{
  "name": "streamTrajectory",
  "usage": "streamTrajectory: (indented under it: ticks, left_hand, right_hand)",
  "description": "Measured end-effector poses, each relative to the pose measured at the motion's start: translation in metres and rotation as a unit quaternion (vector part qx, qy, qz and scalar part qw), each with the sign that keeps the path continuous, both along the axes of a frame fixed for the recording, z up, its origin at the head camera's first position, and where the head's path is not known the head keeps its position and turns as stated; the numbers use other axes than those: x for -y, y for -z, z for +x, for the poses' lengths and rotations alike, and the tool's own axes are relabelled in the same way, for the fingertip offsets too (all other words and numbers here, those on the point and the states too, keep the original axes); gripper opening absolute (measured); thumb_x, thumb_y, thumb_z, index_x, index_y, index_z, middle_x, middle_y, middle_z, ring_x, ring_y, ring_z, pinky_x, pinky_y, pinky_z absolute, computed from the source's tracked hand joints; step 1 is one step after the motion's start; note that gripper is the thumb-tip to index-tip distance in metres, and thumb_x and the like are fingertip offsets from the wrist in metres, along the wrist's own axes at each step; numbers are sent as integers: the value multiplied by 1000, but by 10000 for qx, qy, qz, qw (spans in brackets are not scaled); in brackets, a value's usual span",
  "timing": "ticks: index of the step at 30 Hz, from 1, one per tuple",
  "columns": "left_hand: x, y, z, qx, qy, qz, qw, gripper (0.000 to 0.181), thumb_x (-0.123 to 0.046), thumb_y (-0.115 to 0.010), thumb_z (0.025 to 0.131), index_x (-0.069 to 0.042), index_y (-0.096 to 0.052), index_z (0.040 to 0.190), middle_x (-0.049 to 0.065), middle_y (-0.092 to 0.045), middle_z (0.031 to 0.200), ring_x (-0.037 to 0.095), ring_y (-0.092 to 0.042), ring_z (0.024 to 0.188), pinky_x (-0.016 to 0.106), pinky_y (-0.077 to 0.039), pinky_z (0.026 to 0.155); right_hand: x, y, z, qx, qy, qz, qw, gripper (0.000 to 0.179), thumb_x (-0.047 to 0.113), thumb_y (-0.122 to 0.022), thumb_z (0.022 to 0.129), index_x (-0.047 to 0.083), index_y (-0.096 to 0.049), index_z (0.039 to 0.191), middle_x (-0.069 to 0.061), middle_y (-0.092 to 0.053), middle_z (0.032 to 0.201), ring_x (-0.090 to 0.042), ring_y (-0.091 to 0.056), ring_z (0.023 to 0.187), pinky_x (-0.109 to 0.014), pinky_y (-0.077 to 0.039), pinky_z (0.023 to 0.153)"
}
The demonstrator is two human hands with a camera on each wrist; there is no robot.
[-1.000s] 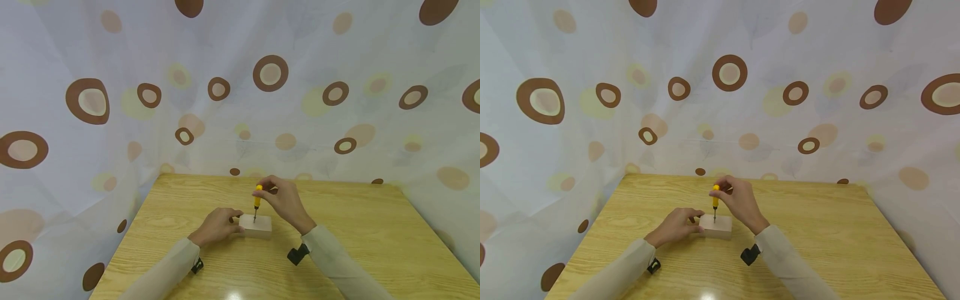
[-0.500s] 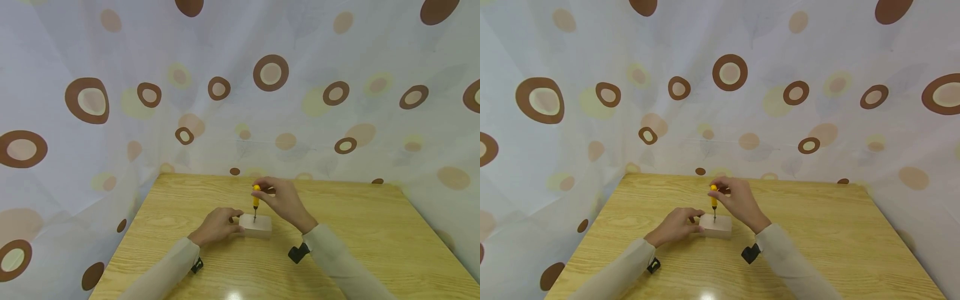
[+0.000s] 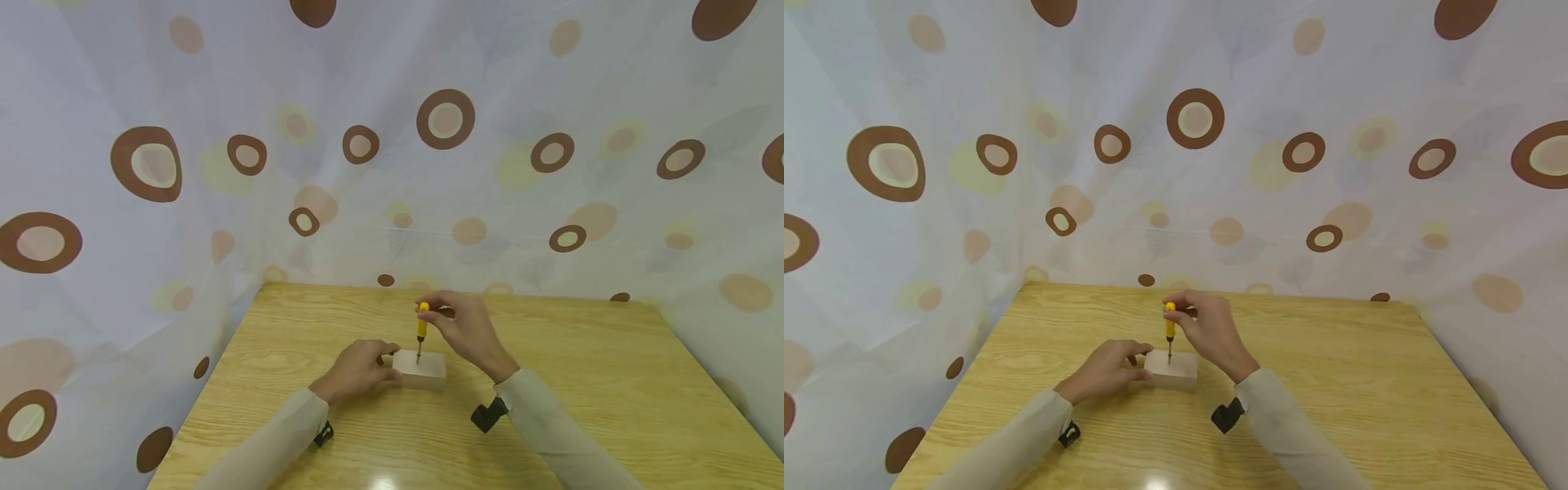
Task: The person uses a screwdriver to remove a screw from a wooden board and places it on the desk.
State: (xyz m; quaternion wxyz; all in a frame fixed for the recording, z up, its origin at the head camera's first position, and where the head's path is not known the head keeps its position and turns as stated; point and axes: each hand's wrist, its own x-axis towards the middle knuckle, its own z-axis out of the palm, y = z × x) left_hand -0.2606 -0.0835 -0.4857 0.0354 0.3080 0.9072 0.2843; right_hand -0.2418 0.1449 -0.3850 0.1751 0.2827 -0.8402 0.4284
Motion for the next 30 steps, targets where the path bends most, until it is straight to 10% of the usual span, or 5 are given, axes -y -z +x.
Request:
streamTrajectory:
  ticks: [19, 30]
  left_hand:
    - [0, 0, 1, -27, -32, -42, 10000, 57, -48, -66, 85, -15, -59, 131, -3, -64, 120, 2, -60, 82, 22, -49, 68]
    - [0, 0, 0, -75, -18, -65, 9999, 56, -46, -68, 85, -14, -60, 130, -3, -65, 119, 2, -60, 82, 21, -49, 68]
  right_hand:
    - [-1, 8, 1, 129, 869, -205, 9959, 26, 39, -73, 83, 19, -60, 94, 8, -63, 84, -8, -60, 74, -28, -52, 69]
    - [2, -2, 0, 321, -388, -96, 9987, 16, 14, -71, 87, 18, -69, 102, 8, -69, 96, -7, -67, 84, -27, -54, 74]
